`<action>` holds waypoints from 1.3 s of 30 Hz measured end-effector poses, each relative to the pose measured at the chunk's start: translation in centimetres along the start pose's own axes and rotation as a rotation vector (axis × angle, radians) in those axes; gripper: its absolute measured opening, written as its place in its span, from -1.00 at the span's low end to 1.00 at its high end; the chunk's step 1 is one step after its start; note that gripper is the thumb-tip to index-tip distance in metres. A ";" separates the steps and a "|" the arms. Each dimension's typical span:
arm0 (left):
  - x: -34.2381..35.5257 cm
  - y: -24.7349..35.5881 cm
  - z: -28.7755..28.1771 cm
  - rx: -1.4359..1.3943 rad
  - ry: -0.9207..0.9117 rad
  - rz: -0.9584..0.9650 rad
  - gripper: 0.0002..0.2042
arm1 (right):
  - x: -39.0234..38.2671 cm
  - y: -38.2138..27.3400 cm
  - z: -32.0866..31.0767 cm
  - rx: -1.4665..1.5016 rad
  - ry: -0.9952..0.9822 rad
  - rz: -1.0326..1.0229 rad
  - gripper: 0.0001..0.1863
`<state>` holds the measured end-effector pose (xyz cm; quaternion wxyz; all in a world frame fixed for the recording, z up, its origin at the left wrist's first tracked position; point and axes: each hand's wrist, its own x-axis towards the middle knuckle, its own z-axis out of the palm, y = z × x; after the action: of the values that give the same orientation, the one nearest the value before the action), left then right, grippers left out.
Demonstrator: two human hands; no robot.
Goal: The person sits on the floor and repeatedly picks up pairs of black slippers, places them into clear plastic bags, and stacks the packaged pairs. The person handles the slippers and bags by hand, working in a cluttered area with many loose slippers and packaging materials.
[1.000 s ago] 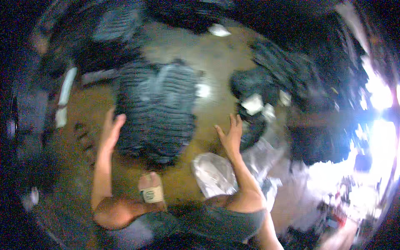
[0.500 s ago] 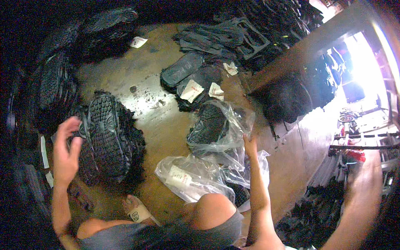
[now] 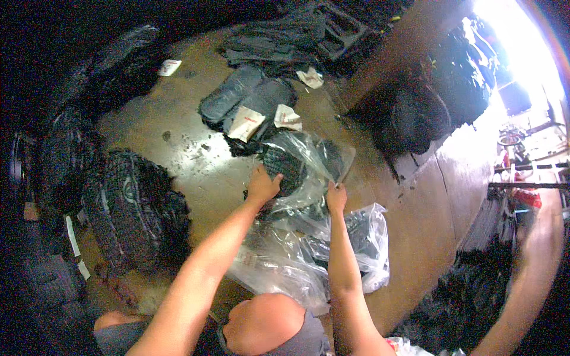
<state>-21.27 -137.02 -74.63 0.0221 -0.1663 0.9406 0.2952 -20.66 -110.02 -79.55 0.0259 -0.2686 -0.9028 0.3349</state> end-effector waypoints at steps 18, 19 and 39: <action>-3.3 -2.9 -2.2 -0.248 -0.073 -0.055 -0.33 | 2.3 -2.3 -1.9 0.869 -0.814 0.350 -0.47; -3.3 -3.0 -2.2 -0.155 -0.084 -0.067 -0.33 | 2.1 -2.6 -1.5 0.877 -0.819 0.309 -0.43; -0.8 -4.4 0.1 -0.414 -0.318 -0.173 -0.29 | -3.0 -3.7 -2.4 0.910 -0.590 0.247 -0.33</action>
<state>-19.04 -140.17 -76.99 0.1603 -0.1985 0.8273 0.5004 -19.26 -112.41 -75.00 -0.1541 -0.2288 -0.5980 0.7526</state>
